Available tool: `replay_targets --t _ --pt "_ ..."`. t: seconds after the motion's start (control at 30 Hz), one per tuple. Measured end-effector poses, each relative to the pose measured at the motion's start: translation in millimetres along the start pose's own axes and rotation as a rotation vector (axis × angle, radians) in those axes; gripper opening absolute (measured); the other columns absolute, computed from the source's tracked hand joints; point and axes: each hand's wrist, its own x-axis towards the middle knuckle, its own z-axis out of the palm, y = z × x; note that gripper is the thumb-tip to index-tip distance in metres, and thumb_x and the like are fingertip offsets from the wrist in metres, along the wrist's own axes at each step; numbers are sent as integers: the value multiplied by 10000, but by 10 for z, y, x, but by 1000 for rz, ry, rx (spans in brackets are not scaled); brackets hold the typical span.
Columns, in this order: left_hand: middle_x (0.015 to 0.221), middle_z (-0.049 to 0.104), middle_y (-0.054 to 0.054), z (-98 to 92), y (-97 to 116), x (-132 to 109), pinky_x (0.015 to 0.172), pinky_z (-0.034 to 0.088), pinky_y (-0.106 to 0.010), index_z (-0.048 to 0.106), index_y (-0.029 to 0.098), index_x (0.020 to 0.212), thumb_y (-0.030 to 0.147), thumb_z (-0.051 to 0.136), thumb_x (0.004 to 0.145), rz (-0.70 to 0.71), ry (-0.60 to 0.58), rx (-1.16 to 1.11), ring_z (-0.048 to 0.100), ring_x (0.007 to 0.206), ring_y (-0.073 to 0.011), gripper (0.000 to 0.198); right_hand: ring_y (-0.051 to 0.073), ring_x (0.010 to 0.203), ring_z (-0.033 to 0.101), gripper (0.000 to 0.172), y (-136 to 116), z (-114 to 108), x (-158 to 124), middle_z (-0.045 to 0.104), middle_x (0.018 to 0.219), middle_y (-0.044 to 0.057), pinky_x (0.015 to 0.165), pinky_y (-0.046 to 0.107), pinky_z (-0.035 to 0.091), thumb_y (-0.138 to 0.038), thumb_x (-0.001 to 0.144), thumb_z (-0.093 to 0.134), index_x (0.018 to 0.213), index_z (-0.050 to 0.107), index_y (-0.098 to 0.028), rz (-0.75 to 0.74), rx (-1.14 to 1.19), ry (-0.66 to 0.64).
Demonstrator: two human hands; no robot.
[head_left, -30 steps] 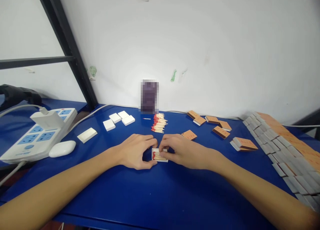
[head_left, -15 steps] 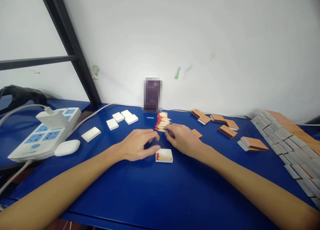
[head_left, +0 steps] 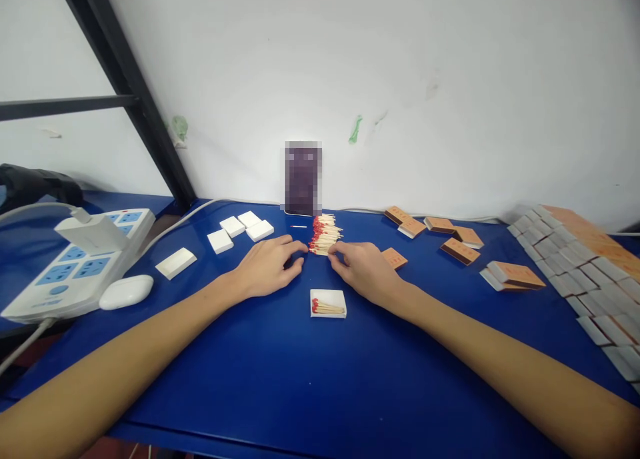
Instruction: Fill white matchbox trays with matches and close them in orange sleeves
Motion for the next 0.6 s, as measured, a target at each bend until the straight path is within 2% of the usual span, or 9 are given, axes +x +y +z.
replay_targets --t 0.07,0.17,0.37,0.6 --pt "916 596 -40 -6 6 0 680 435 -306 604 227 1217 331 428 940 26 -35 13 573 767 -171 344 143 651 543 151 10 13 -1 643 736 26 633 260 348 -179 894 504 879 654 -173 -10 22 22" --pt "886 573 -36 -12 4 -1 713 440 -315 596 230 1236 347 423 951 23 -66 -2 564 795 -180 354 131 621 500 134 11 9 -1 599 694 6 628 258 341 -170 881 509 840 636 -175 -18 47 32" --pt "844 557 -21 -23 7 -51 713 425 -306 614 238 1205 338 452 948 32 -84 -93 542 785 -170 320 119 597 451 104 -26 -37 -49 536 665 -16 598 254 321 -163 864 504 806 589 -180 -30 116 -10" --pt "755 526 5 -13 18 -68 679 407 -286 654 241 1093 298 476 933 63 -78 -174 514 705 -141 246 110 582 432 81 -41 -12 -106 503 641 -30 575 249 304 -175 848 517 791 574 -185 -62 155 27"
